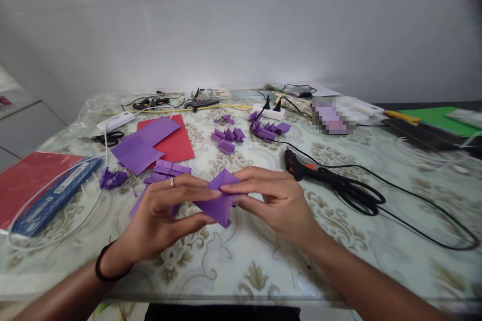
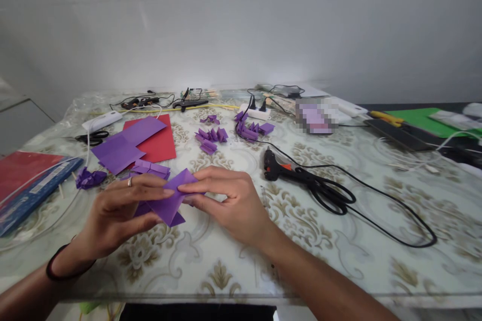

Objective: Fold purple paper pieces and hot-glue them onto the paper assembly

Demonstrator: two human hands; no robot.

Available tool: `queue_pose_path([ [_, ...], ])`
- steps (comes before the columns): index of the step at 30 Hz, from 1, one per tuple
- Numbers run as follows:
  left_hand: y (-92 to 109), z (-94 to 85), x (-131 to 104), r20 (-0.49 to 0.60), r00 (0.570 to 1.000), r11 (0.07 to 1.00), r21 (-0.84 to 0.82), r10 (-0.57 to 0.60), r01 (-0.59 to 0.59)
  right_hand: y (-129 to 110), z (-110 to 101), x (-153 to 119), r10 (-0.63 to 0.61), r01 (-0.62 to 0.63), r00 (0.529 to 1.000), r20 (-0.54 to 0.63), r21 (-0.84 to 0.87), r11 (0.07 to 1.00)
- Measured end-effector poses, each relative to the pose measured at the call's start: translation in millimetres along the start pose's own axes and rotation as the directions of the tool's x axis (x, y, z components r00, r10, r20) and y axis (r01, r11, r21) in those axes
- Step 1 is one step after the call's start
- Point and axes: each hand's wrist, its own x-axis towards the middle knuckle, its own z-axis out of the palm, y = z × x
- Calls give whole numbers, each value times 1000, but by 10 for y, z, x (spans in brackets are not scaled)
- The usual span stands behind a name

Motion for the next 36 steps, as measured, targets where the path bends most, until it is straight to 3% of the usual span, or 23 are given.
queue_pose_path([
  [3,8,2,-7,-7,1000,999,26,24,-24,3,22,-7,-5,4,1000,8,21,1000],
  [8,9,-33,-36,-111,993,997,71,-29,37,-14,20,13,14,-10,998,-67,60,998],
  [16,-26,14,-52,-198,971,991,-40,-133,127,-54,26,21,33,-26,996,-84,76,997],
  [24,-49,36,-15,-64,979,966,-188,-193,178,-39,48,2,-16,16,997,-70,6,1000],
  [31,-88,37,-79,-148,958,969,-40,-245,242,-15,87,-42,151,-150,988,-38,33,988],
  [36,-96,52,-85,-149,954,965,-67,-261,253,-38,90,-19,68,-69,998,-14,-82,994],
])
